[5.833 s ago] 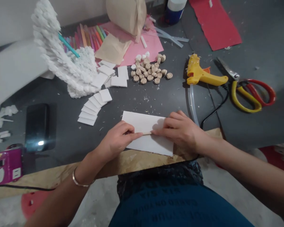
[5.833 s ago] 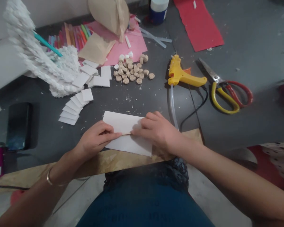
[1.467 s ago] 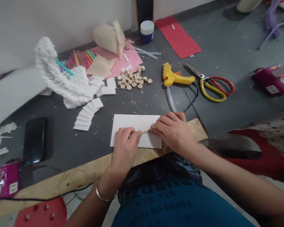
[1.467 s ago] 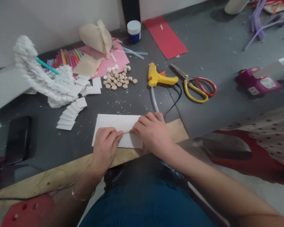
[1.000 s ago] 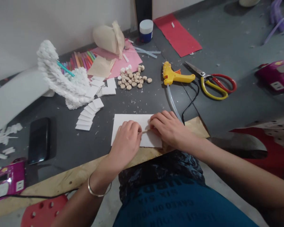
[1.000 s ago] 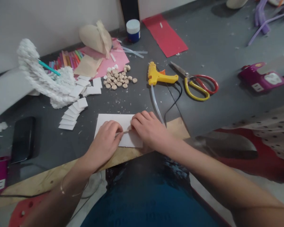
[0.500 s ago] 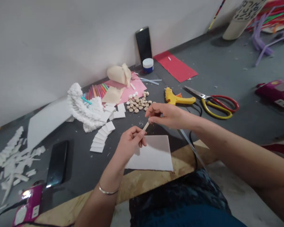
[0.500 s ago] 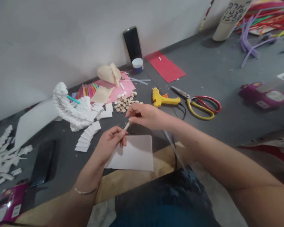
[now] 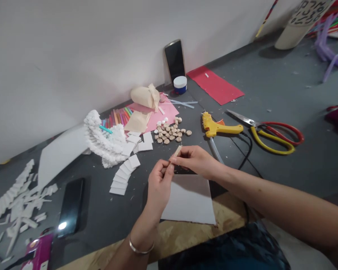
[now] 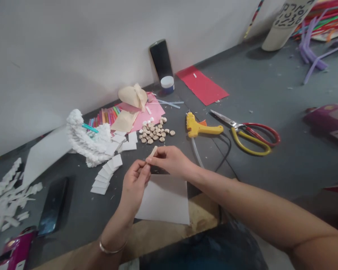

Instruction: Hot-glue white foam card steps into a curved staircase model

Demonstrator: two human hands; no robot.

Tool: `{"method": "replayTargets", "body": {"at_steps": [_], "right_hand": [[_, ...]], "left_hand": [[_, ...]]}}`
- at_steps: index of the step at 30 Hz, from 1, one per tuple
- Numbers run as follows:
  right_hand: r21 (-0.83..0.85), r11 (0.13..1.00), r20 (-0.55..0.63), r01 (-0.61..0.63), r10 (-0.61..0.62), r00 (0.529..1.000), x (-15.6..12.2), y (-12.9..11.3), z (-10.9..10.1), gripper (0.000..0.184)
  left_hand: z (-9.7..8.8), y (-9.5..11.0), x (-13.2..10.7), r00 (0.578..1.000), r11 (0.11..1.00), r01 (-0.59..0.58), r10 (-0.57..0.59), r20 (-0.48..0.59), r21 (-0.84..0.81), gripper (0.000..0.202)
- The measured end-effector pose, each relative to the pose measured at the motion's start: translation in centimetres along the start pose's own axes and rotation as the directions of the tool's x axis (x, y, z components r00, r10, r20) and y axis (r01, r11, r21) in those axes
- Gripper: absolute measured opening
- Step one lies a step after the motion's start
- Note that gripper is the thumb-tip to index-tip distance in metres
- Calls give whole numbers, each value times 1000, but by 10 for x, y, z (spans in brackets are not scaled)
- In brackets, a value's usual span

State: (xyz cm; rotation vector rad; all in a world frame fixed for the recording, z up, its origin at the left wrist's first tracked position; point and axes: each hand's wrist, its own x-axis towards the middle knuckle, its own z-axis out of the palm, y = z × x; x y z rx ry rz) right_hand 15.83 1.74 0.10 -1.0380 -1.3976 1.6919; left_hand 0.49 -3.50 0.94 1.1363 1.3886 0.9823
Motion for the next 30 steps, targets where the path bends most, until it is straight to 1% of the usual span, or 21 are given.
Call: {"method": "replayTargets", "body": {"at_steps": [2,4,6,8,12,14,19,22,27,30], "right_hand": [[7,1000,-38,18,-17,999,0,1,0,31],[15,1000,-62,13,-12,998,-1,1,-2,32],[4,1000,-116,10,-9,993,-2,1,-5,32],[-24,1000,-170,19,-23,985,-2,2,-7,32],[-51,997,-201,56,-65,977,-3,3,-8,32],[-44,996,-219,73,-81,972,-2,3,-8,32],[33,994,-274,106,-93,957,-1,5,-11,31],[78,989,-283,128,-101,954,-1,7,-11,30],[98,982,-339,163,-121,933,-2,9,-10,29],[192,967,-348,169,-94,933,0,8,-11,25]], "left_hand": [[2,2,-2,1000,997,-6,5,8,80,33],[3,4,-4,999,992,-1,-4,40,122,38],[4,5,-5,997,992,15,-26,79,129,40],[4,6,-6,994,993,36,-48,103,115,37],[3,6,-7,994,992,48,-59,92,117,35],[3,5,-7,995,994,60,-67,75,92,34],[4,-2,-6,994,993,89,-84,64,-83,31],[3,-5,-6,997,986,81,-79,20,-143,29],[1,-4,-6,996,984,86,-90,-14,-153,30],[1,-1,-8,998,989,64,-66,-7,-136,28]]}}
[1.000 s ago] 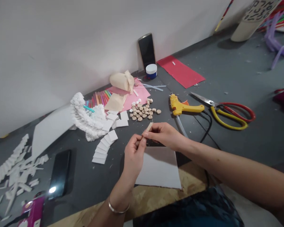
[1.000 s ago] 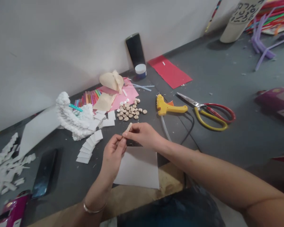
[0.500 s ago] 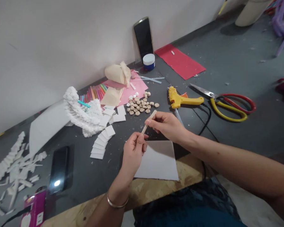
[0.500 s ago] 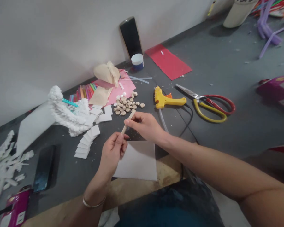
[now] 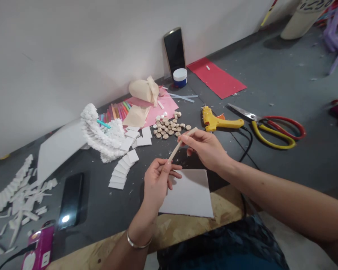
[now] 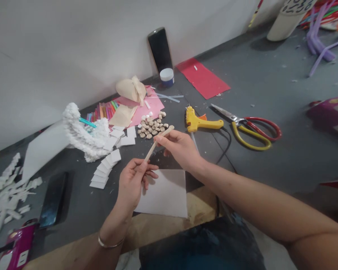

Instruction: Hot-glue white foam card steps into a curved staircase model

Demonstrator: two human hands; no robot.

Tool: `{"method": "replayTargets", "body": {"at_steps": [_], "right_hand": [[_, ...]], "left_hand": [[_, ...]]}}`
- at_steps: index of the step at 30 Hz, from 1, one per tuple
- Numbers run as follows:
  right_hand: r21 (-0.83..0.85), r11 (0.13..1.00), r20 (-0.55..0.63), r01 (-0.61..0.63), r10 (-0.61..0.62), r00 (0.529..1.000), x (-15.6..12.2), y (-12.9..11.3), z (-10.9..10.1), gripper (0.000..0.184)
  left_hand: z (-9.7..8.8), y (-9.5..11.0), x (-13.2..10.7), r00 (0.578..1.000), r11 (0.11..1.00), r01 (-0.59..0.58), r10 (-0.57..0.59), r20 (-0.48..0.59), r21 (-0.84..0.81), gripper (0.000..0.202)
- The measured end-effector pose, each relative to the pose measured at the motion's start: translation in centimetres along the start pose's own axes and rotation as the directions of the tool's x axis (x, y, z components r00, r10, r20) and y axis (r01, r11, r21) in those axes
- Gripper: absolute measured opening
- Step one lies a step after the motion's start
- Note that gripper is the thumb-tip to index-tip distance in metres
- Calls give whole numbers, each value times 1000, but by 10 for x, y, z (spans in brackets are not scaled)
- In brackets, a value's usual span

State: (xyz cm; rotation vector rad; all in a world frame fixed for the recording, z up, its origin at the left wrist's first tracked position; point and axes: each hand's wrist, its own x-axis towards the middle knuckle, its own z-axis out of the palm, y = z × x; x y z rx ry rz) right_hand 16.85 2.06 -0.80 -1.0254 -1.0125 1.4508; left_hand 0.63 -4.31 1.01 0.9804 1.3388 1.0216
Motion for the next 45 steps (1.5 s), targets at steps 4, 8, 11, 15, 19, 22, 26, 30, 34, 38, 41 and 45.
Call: {"method": "replayTargets", "body": {"at_steps": [4,8,11,15,19,22,26,30,34,38,41,45], "right_hand": [[153,984,26,-91,88,996,4,-5,-2,24],[321,929,79,-186,170,982,5,-12,-1,22],[437,850,129,-293,263,956,5,-17,0,18],[454,807,207,-379,319,925,5,-20,-1,18],[383,830,278,-405,315,907,5,-22,-4,13],[311,867,288,-389,304,908,6,-24,-5,12],[232,915,234,-330,276,932,8,-25,-4,22],[228,923,253,-309,250,935,9,-24,-4,25],[182,949,371,-257,176,912,6,-25,-8,25],[-114,992,484,-57,106,869,-2,-27,-12,24],[-439,884,558,159,129,820,-7,-27,-11,26],[-596,727,570,342,83,818,-9,-24,-6,10]], "left_hand": [[0,1,-2,999,999,-29,28,15,46,27],[-2,-1,-1,997,995,-68,70,-26,73,26],[-2,1,-1,992,989,-93,102,-74,114,23],[-3,5,-6,983,961,-110,143,-117,254,21],[-7,4,-10,954,847,-211,287,-86,488,19],[-12,3,-10,911,674,-328,412,31,662,16],[-17,1,-10,857,517,-419,498,136,746,15],[-20,2,-9,829,466,-458,532,174,757,14],[-22,7,-8,799,374,-514,537,271,772,17],[-24,11,-6,797,317,-520,513,318,793,18],[-26,12,-3,828,307,-488,458,323,817,16],[-27,13,-2,849,322,-479,405,338,817,17]]}}
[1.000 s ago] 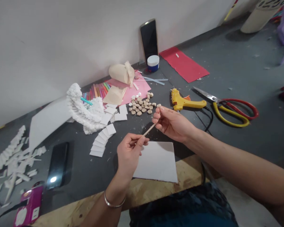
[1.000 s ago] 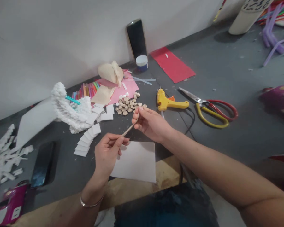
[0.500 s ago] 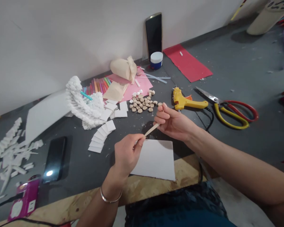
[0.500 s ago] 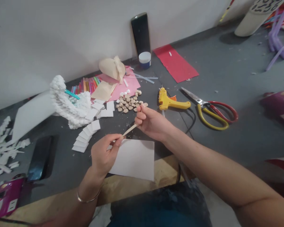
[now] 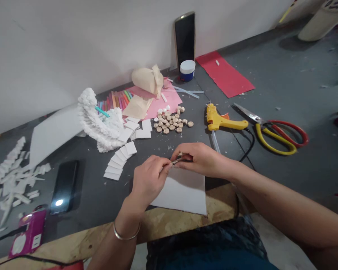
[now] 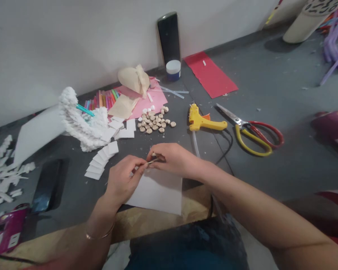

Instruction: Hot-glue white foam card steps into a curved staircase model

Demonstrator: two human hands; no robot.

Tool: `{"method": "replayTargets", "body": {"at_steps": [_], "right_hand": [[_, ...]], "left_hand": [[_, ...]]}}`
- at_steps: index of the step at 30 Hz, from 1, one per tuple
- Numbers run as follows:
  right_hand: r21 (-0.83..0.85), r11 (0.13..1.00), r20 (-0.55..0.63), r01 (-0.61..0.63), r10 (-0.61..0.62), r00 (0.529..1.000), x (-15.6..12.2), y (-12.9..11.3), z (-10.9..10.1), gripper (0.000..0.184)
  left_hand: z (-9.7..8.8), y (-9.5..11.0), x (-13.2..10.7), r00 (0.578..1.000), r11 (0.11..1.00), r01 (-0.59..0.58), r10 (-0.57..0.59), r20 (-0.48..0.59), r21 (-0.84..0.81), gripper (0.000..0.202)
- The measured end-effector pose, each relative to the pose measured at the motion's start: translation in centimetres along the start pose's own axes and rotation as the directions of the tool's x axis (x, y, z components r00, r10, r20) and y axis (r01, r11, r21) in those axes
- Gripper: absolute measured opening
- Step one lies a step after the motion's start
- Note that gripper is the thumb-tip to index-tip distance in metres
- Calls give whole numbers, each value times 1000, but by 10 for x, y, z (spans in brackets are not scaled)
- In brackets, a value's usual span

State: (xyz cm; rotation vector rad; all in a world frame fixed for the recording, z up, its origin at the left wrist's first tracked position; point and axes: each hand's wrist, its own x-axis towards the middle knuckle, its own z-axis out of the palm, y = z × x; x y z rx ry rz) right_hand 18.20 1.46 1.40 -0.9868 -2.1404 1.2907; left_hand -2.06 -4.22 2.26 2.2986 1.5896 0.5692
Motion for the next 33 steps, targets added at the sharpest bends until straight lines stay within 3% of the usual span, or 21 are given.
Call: {"method": "replayTargets", "body": {"at_steps": [6,11,18,21,23,26,29,33], "right_hand": [[-51,997,-53,-55,52,997,3,-1,4,7],[65,989,-103,-133,140,985,1,0,12,9],[263,945,-165,-196,244,955,4,2,23,13],[309,929,-200,-202,271,942,6,3,25,14],[307,932,-221,-191,266,938,6,4,25,14],[267,948,-217,-173,234,948,5,4,24,13],[223,960,-192,-168,212,958,3,3,21,12],[239,960,-132,-144,179,975,2,3,18,13]], "left_hand": [[2,3,-1,995,986,98,-98,2,-134,15],[6,6,-1,980,974,146,-166,-110,-172,10],[20,8,-1,942,997,52,-28,-333,61,8],[23,10,-2,925,998,-7,33,-380,70,11],[22,11,-2,935,1000,-17,9,-355,-19,13],[17,11,-1,956,963,79,-146,-255,-257,13],[15,7,0,949,862,201,-290,-126,-466,13],[17,2,2,922,736,298,-388,-19,-608,18]]}}
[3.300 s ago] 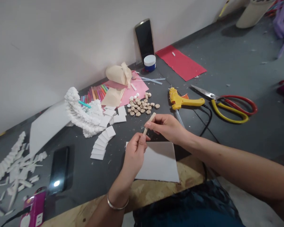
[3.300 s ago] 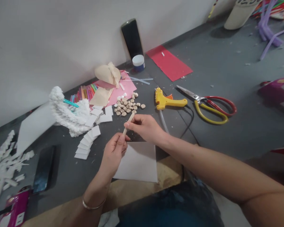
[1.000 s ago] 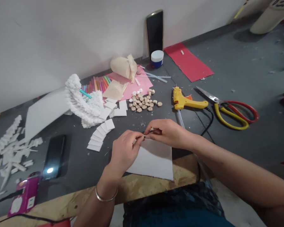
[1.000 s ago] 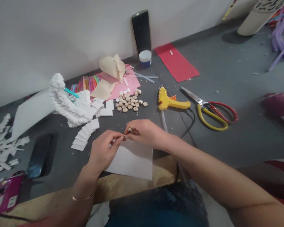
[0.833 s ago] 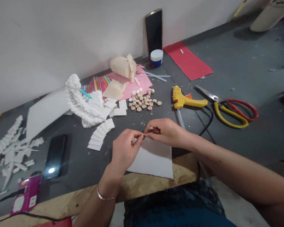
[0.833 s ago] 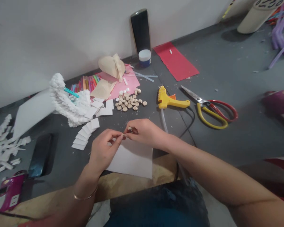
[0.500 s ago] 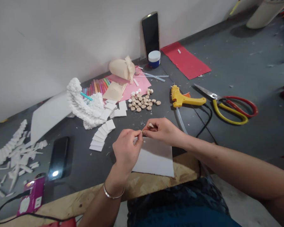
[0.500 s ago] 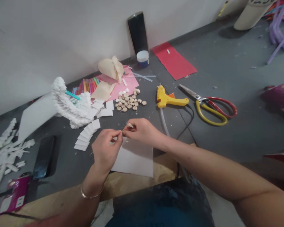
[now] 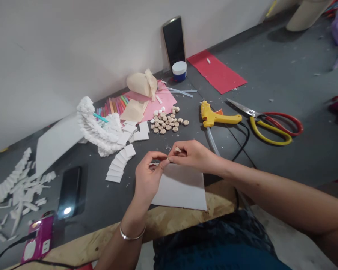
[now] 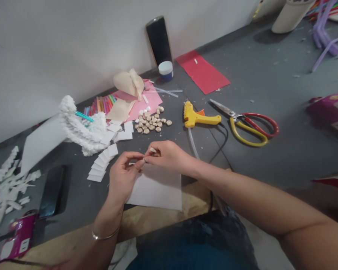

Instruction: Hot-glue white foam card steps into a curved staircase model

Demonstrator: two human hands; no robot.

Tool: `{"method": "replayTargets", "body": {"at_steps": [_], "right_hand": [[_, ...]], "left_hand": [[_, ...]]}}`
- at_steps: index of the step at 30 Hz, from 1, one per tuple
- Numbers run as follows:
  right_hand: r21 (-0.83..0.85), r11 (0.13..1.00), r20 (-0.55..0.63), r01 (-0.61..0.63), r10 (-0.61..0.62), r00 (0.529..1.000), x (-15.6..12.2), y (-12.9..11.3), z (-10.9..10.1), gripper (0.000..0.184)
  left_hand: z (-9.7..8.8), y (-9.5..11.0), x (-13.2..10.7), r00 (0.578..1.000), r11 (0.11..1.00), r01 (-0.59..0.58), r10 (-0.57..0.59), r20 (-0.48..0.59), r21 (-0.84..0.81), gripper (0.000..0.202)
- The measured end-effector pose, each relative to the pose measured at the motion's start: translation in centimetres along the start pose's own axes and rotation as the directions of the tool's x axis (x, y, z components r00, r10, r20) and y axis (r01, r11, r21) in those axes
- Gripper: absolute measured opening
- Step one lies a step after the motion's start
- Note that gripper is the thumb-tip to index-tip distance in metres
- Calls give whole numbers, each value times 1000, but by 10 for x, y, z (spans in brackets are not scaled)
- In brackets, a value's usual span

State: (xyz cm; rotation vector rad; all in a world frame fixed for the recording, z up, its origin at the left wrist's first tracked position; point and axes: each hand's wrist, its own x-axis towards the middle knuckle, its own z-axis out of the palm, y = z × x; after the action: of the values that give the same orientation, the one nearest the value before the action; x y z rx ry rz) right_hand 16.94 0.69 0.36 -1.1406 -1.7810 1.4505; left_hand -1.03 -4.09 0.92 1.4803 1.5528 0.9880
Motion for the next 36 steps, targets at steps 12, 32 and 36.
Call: {"method": "replayTargets", "body": {"at_steps": [12,32,36], "right_hand": [[-14,998,-66,-62,61,996,2,0,0,22],[-9,1000,-81,-21,20,997,-3,0,7,13],[210,971,-34,-114,124,992,-1,5,10,11]], "left_hand": [[8,7,-3,996,1000,9,-10,-93,-7,15],[13,-1,0,891,806,-365,447,-76,466,12],[15,-4,3,813,644,-458,582,-4,613,16]]}}
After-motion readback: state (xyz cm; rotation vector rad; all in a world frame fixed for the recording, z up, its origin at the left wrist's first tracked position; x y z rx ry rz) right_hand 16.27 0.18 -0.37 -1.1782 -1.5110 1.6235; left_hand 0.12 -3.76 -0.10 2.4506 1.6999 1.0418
